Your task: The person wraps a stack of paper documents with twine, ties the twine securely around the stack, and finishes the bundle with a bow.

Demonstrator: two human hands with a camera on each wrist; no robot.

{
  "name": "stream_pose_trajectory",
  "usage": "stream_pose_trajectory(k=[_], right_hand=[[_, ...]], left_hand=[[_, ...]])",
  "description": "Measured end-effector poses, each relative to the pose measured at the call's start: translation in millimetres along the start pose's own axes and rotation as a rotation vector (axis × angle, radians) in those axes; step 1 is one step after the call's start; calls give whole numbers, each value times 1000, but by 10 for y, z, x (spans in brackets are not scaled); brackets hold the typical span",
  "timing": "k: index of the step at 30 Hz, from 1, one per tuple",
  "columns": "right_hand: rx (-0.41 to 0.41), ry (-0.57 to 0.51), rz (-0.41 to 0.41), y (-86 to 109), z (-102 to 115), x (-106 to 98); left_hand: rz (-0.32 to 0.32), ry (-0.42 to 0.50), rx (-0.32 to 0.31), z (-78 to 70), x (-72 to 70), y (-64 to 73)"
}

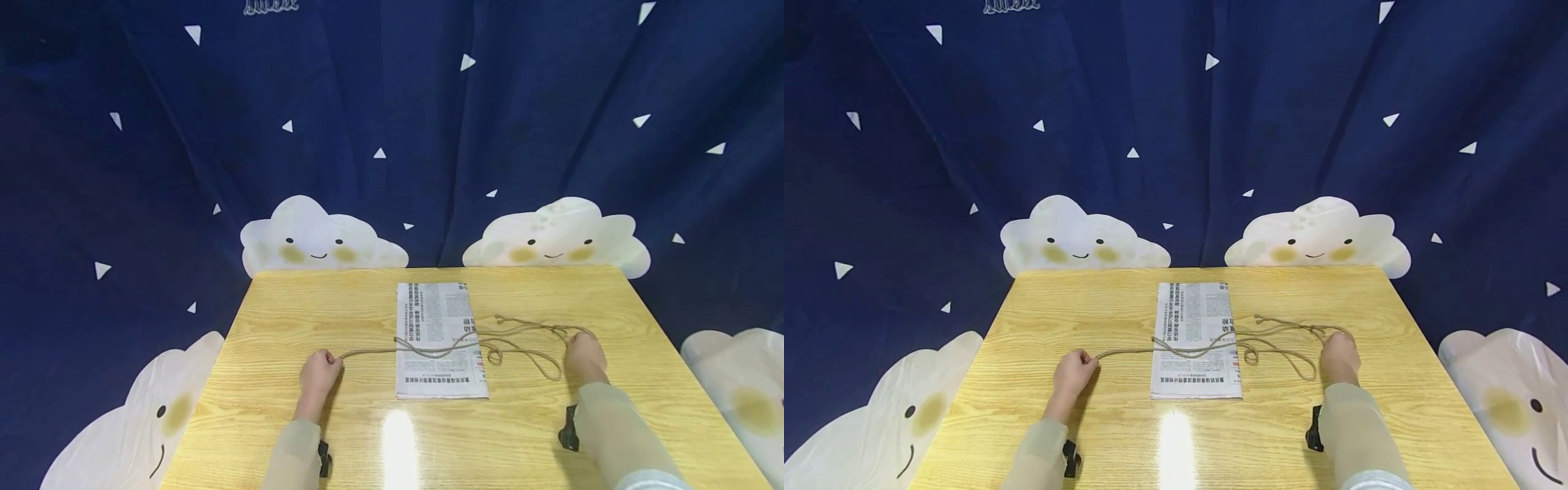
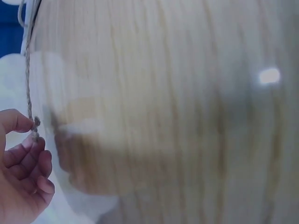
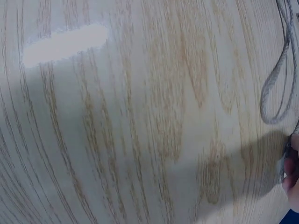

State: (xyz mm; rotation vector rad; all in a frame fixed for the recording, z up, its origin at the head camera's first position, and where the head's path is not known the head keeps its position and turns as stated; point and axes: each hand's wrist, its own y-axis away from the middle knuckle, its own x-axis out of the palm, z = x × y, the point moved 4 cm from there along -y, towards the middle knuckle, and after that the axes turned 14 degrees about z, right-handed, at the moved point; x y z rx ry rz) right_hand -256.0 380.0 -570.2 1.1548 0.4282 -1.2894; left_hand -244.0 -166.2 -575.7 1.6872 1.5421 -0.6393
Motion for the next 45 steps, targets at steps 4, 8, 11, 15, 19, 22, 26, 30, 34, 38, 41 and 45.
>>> stream_pose_trajectory(k=[4, 8, 11, 15, 19, 22, 26, 30, 34, 38, 41, 45], right_hand=[[-18, -5, -9, 6, 6, -7], [-26, -42, -79, 34, 28, 1], [-58, -84, -268, 61, 90, 7], [-216, -119, -482, 66, 285, 56], [-446, -78, -404, 23, 571, 192], [-549, -27, -275, -3, 780, 308], [-611, 80, -161, -24, 985, 444], [-623, 175, -133, -31, 1067, 531], [-599, 206, -131, -49, 1069, 570], [-586, 220, -132, -61, 1074, 578], [-574, 224, -126, -68, 1084, 584], [-561, 211, -121, -77, 1093, 590]], left_hand=[[-14, -4, -39, 64, -11, -11], [-59, -14, -26, 29, 4, 3], [-141, -42, 30, -72, 32, 11], [-250, -64, 157, -307, 152, -19], [-234, -83, 331, -632, 381, -58], [-120, -132, 433, -861, 571, -47], [1, -219, 485, -1040, 768, -6], [-1, -292, 496, -1097, 874, -10], [-39, -266, 512, -1121, 904, -41], [-73, -229, 523, -1142, 909, -71], [-102, -235, 525, -1157, 913, -88], [-141, -244, 535, -1172, 917, -100]])
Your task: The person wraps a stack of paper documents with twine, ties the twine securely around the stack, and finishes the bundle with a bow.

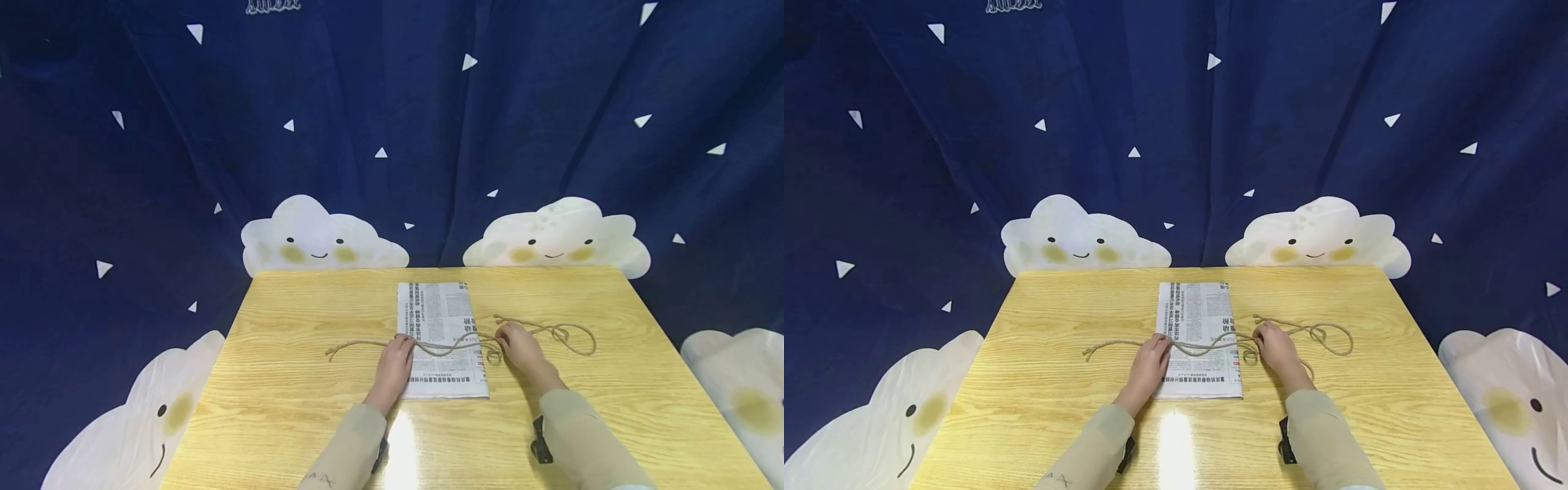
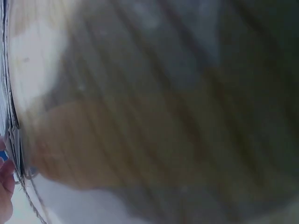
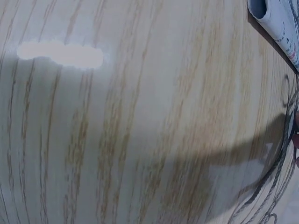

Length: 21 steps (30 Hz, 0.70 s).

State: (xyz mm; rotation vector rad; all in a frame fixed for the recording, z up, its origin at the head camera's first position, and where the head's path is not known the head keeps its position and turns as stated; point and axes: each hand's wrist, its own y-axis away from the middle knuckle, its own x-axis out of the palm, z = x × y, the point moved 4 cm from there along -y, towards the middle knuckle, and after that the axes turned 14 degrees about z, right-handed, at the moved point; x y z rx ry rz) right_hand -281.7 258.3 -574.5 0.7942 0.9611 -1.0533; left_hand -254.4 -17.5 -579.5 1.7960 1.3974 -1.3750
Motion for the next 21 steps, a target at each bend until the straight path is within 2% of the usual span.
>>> stream_pose_trajectory(k=[3, 7, 17, 21], right_hand=[[3, -2, -3, -2, 5, 3], [11, 0, -2, -2, 12, 2], [11, 0, 0, -15, 22, 0], [17, -2, 2, -15, 15, -10]], left_hand=[[-16, 1, -18, 9, -1, -4], [-7, 10, -48, 20, -4, -15], [22, -38, -39, 17, -20, -29], [52, -52, -61, 52, -33, -27]])
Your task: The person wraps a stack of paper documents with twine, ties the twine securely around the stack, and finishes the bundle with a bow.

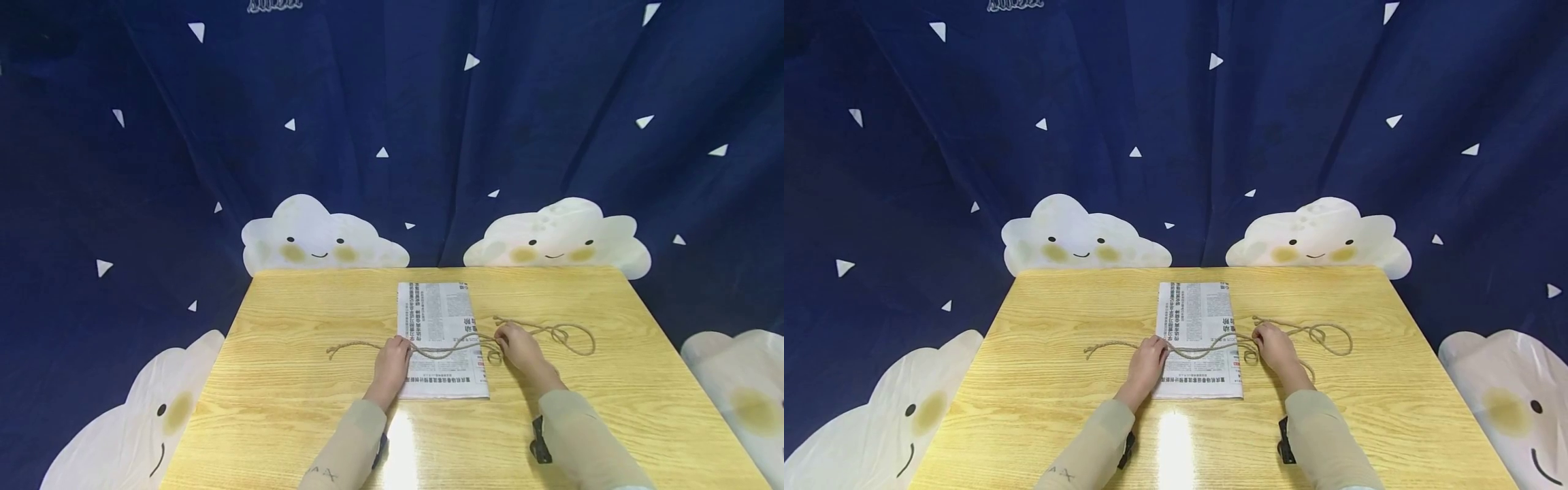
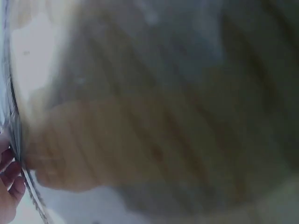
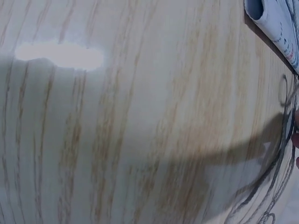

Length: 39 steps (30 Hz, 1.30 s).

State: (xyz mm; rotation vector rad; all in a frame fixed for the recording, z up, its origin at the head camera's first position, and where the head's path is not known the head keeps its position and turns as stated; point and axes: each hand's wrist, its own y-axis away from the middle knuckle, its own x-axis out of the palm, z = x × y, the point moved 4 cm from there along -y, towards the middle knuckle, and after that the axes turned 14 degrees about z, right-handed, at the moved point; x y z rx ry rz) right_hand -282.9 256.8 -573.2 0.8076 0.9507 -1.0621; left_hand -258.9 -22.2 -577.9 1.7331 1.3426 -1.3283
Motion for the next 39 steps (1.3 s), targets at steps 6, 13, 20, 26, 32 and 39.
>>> stream_pose_trajectory(k=[6, 13, 20, 26, 32, 39], right_hand=[[27, -13, 7, 5, -55, -56], [36, -4, 1, 25, -147, -119], [54, 1, 9, 71, -166, -133], [75, -12, 29, 90, -171, -92], [87, -7, 19, 111, -184, -43], [-23, -19, -46, -1, 23, -62]], left_hand=[[-1, 55, -110, 235, -87, 5], [-61, 179, -225, 622, -284, 81], [-115, 440, -405, 974, -351, 199], [-255, 514, -502, 1140, -387, 277], [-284, 518, -520, 1152, -412, 286], [-219, 325, -238, 795, -346, 107]])
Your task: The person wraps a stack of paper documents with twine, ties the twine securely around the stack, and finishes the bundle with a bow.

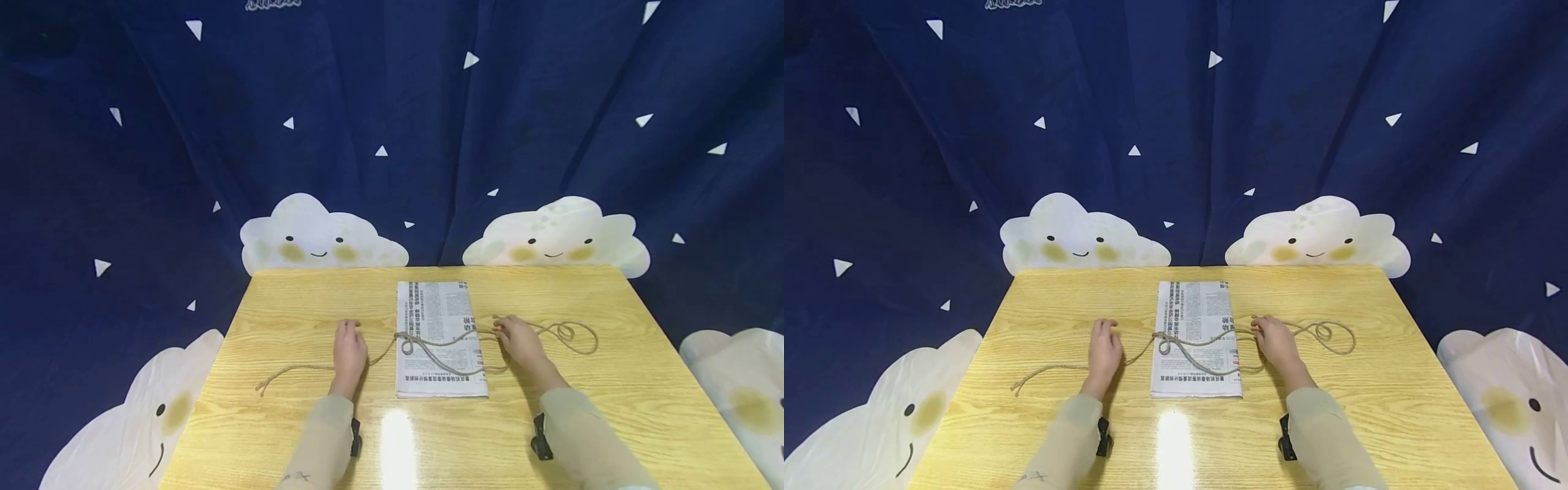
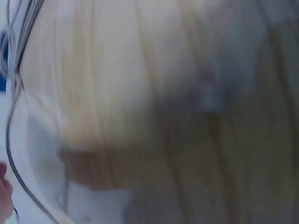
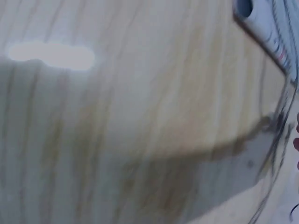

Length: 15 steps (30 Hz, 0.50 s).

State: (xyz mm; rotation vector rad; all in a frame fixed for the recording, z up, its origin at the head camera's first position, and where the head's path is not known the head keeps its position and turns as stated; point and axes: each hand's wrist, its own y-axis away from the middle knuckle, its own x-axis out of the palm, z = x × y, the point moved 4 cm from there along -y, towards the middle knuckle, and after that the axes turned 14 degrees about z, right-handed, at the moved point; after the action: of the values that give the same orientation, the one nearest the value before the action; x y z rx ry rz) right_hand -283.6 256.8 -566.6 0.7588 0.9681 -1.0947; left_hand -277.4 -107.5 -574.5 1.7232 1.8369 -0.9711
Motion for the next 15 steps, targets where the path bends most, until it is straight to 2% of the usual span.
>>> stream_pose_trajectory(k=[2, 4, 7, 9, 11, 15], right_hand=[[-50, 1, 3, -64, 94, 6], [-81, 3, 21, -111, 177, 28], [-76, 2, 59, -151, 254, 85], [-52, -2, 62, -152, 282, 121], [-39, -2, 42, -152, 291, 152], [-42, 11, -5, -149, 288, 188]], left_hand=[[74, -12, 96, -132, 109, -1], [147, -11, 135, -241, 213, 16], [248, -26, 97, -331, 356, 46], [286, -51, 49, -371, 422, 63], [299, -85, 10, -402, 466, 72], [277, -133, -39, -434, 502, 78]])
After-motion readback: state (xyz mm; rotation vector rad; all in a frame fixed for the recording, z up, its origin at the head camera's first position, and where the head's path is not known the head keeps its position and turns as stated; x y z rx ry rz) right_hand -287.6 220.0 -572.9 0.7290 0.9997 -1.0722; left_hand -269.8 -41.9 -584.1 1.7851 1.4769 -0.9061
